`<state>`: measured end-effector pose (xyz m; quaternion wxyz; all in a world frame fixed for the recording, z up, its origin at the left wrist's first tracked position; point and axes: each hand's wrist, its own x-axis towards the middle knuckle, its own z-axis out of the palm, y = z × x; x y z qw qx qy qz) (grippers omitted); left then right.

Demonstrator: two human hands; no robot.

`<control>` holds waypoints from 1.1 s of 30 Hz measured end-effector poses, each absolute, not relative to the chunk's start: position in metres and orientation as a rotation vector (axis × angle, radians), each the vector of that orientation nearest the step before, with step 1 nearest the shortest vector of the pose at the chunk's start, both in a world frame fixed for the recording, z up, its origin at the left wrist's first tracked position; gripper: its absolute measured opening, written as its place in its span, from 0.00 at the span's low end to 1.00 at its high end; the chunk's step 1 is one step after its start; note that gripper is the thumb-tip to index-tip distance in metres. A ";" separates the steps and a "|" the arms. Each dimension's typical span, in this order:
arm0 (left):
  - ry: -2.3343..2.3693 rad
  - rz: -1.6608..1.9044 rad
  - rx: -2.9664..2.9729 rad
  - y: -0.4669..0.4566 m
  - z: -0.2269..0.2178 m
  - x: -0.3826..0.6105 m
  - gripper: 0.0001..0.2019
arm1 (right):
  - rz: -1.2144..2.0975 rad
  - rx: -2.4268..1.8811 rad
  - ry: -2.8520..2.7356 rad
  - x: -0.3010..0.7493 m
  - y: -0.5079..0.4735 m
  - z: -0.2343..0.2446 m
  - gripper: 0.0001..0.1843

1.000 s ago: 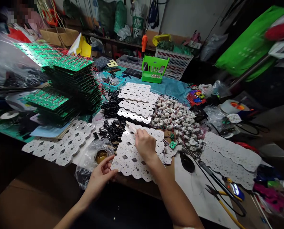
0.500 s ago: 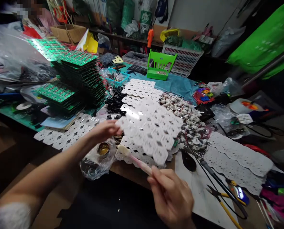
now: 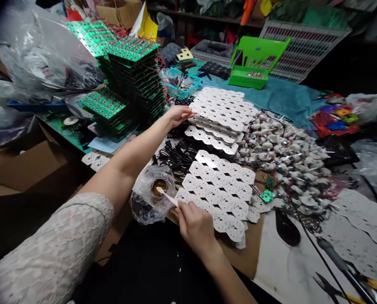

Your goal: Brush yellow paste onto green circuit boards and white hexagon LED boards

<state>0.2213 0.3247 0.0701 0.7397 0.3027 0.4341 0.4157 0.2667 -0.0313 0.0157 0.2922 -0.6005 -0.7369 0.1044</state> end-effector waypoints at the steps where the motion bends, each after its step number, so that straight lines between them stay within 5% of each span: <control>1: 0.990 0.924 0.696 0.324 0.068 0.219 0.21 | 0.256 -1.633 -2.004 0.265 -0.027 0.017 0.11; 8: 1.115 0.988 1.084 0.279 0.078 0.181 0.16 | 0.129 -1.728 -2.315 0.250 -0.005 0.037 0.11; 14: 0.989 1.212 1.448 0.153 0.091 0.111 0.10 | 0.137 -1.733 -2.125 0.277 -0.015 0.062 0.12; 18: 1.118 0.902 1.440 0.053 0.056 0.075 0.08 | 0.134 -1.738 -1.983 0.317 -0.037 0.065 0.12; 26: 1.292 0.729 1.408 0.011 -0.007 0.104 0.29 | 0.111 -1.690 -2.092 0.323 -0.060 0.045 0.11; 33: 1.337 0.700 1.432 0.021 -0.018 0.114 0.28 | -0.147 -1.784 -2.105 0.326 -0.045 0.036 0.15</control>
